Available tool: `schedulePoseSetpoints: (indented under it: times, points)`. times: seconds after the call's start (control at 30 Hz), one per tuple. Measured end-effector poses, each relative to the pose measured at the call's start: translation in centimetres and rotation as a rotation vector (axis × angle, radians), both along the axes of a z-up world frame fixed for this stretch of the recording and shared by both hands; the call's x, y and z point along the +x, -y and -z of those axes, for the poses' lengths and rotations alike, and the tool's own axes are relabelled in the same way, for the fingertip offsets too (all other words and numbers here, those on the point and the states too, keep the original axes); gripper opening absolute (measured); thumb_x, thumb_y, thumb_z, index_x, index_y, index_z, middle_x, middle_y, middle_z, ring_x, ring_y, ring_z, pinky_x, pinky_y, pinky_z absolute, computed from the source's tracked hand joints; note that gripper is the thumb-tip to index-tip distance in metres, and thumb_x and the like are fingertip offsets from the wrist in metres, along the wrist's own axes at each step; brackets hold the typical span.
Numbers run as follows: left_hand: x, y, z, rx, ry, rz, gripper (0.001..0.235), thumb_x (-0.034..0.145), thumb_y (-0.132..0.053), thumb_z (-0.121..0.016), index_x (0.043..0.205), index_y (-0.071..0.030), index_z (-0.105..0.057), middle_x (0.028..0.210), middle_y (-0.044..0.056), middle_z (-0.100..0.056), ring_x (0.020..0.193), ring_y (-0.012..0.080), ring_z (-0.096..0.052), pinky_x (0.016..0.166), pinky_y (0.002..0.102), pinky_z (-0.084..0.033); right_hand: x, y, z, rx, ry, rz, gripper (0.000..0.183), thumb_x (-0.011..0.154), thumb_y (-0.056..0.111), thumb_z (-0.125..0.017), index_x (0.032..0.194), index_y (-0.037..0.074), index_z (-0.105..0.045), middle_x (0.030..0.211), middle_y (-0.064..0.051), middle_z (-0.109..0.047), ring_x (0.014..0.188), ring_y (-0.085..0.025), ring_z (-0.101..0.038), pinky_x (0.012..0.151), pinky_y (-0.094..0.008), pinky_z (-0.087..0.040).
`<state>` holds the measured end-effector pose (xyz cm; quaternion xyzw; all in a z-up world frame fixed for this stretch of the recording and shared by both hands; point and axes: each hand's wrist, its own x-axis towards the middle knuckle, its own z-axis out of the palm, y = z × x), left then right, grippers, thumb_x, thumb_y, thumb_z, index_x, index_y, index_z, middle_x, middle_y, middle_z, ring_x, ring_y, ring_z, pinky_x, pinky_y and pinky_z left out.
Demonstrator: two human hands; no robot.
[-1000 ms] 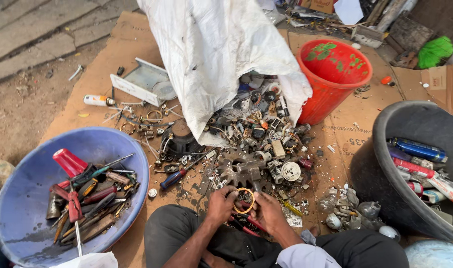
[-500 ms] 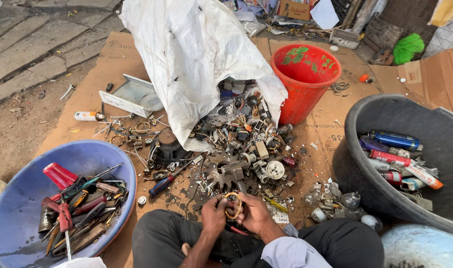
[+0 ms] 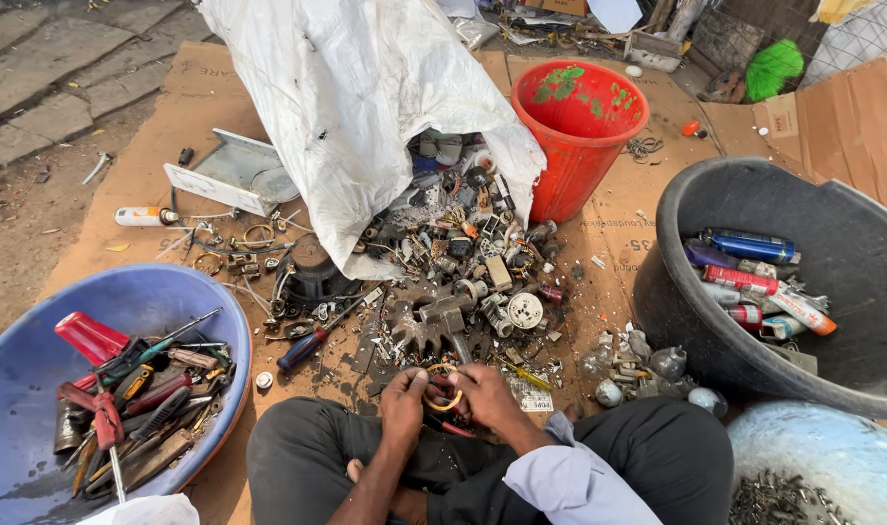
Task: The person sits on the ground and uses a hammer to repeatedly strike small electronic components and metal parts, breaking them apart. They handle the pieces by hand, occasionally picking up and repositioning them on a metal gear used as a work surface.
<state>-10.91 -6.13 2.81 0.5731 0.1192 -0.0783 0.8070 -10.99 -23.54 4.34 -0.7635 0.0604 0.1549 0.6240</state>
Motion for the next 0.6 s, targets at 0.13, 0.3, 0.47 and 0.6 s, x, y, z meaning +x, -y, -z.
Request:
schedulePoseSetpoints:
  times: [0.13, 0.3, 0.47, 0.6]
  points:
    - [0.9, -0.7, 1.6, -0.285, -0.311, -0.081, 0.022, 0.103, -0.020, -0.051, 0.094, -0.003, -0.062, 0.077, 0.012, -0.069, 0.061, 0.0211, -0.067, 0.058, 0.036, -0.058, 1.3, 2.7, -1.3, 0.074, -0.111, 0.243, 0.018, 0.097, 0.013, -0.065, 0.103, -0.001, -0.075, 0.071, -0.009, -0.072, 0.047, -0.014, -0.063, 0.044, -0.029, -0.054]
    - [3.1, -4.4, 1.8, -0.290, -0.284, -0.281, 0.017, 0.103, -0.014, -0.058, 0.094, -0.001, -0.059, 0.080, 0.012, -0.065, 0.067, 0.0219, -0.067, 0.060, 0.037, -0.059, 3.7, 13.6, -7.6, 0.013, 0.074, 0.528, 0.024, 0.099, 0.017, -0.058, 0.106, 0.006, -0.078, 0.075, -0.014, -0.071, 0.060, -0.018, -0.067, 0.056, -0.031, -0.057]
    - [6.7, -8.4, 1.1, -0.151, -0.199, -0.346, 0.012, 0.099, -0.012, -0.058, 0.100, -0.001, -0.062, 0.082, 0.011, -0.066, 0.067, 0.0214, -0.067, 0.058, 0.036, -0.059, 3.5, 15.3, -7.5, -0.047, 0.048, 0.527, 0.022, 0.096, 0.017, -0.064, 0.109, 0.005, -0.078, 0.075, -0.013, -0.071, 0.060, -0.017, -0.065, 0.057, -0.031, -0.055]
    - [9.2, -9.7, 1.9, 0.008, -0.104, -0.329, 0.014, 0.100, -0.011, -0.061, 0.104, 0.002, -0.064, 0.085, 0.014, -0.068, 0.066, 0.0187, -0.066, 0.058, 0.033, -0.057, 4.9, 9.0, -4.0, -0.084, -0.024, 0.391, 0.023, 0.095, 0.018, -0.069, 0.111, 0.005, -0.078, 0.074, -0.012, -0.071, 0.061, -0.015, -0.064, 0.057, -0.031, -0.053]
